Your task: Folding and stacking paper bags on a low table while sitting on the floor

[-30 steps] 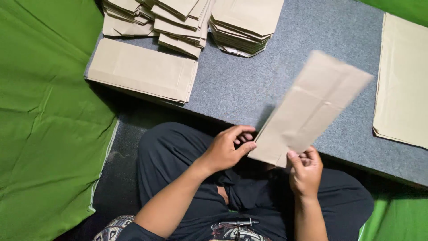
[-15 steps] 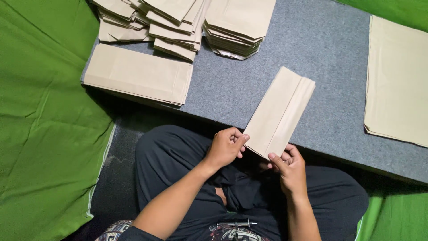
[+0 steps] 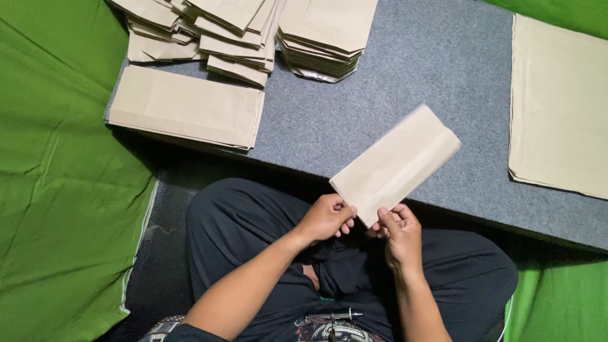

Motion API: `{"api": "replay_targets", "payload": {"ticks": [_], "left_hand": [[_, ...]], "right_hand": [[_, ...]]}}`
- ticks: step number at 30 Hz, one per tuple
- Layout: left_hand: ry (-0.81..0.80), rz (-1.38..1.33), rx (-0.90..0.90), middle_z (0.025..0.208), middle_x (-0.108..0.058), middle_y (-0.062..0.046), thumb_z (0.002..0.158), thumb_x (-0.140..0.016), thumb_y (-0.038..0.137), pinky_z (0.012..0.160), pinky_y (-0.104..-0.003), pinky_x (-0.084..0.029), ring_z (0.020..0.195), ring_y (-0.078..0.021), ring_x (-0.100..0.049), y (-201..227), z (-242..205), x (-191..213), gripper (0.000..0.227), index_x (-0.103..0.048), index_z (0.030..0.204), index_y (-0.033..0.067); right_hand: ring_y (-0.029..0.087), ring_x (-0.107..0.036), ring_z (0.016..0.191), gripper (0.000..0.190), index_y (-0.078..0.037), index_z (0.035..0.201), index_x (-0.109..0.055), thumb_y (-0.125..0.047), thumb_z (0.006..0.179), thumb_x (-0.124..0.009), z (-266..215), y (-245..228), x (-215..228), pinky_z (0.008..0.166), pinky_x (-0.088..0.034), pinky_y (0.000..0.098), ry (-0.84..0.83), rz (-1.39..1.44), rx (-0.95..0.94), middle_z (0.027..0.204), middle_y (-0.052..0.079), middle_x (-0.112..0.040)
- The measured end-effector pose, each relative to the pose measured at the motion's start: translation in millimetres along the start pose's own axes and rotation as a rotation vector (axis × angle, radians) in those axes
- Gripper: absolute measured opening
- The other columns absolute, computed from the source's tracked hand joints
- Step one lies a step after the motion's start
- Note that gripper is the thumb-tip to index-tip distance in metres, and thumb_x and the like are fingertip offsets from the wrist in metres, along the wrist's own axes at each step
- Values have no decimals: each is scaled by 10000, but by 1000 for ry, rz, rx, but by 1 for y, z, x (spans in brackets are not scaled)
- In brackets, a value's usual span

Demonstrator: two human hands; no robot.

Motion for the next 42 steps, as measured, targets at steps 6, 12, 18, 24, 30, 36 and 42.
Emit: {"api": "replay_targets", "payload": {"ticks": [6, 12, 18, 24, 30, 36, 42], "left_hand": [[-10, 13, -21, 756, -730, -200, 957, -656, 179, 428, -286, -599, 597, -206, -726, 3, -6, -13, 229, -690, 940, -47], [107, -63, -39, 690, -698, -229, 989, -630, 261, 369, -246, -574, 505, -190, -689, 5, 3, 7, 354, -656, 905, -82], [105, -32, -37, 626, -682, -208, 1022, -589, 274, 344, -255, -563, 455, -180, -670, -18, 16, 11, 381, -664, 836, -51], [146, -55, -15, 573, -660, -183, 981, -611, 258, 328, -229, -526, 405, -139, -622, -5, 9, 12, 370, -643, 753, -32], [151, -48, -5, 566, -656, -175, 980, -621, 263, 343, -233, -531, 412, -138, -629, -16, 14, 14, 369, -648, 760, -32], [152, -16, -13, 560, -658, -173, 960, -625, 257, 348, -236, -528, 401, -139, -619, -8, 11, 14, 366, -653, 732, -28], [147, -19, 10, 564, -658, -161, 961, -621, 253, 354, -235, -526, 409, -133, -623, -4, 7, 13, 349, -652, 739, -14]], "right_hand": [[238, -707, 563, 250, 23, 986, -644, -215, 970, -720, -1, 6, -9, 414, -526, 264, -83, -122, -71, 686, 182, -691], [206, -751, 910, 178, -185, 1053, -752, -263, 897, -786, -49, -108, -54, 806, -564, 315, -91, -880, 839, 960, -22, -779], [295, -464, 1445, 602, -101, 1509, -491, -477, 1047, -402, -51, -112, -95, 1171, -230, 547, -446, -1210, 1127, 1496, 128, -561], [332, -363, 1505, 744, -73, 1586, -384, -554, 1020, -408, -3, -105, -64, 1184, -182, 653, -396, -1535, 1005, 1588, 193, -447], [379, -328, 1526, 703, -32, 1601, -364, -477, 1056, -384, 58, -134, -10, 1167, -181, 718, -291, -1636, 782, 1617, 237, -407], [363, -323, 1542, 760, -11, 1585, -396, -559, 1058, -379, 76, -137, -1, 1182, -167, 717, -180, -1691, 858, 1613, 252, -419], [321, -294, 1533, 745, -113, 1572, -388, -601, 1011, -346, 18, -102, -86, 1194, -197, 635, -630, -1424, 987, 1636, 159, -368]]}}
Point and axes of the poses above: each hand's wrist, its own z-axis towards the middle knuckle, its own x-axis out of the back of the hand, y = z × x, the point moved 5 cm from there along z, towards the middle knuckle
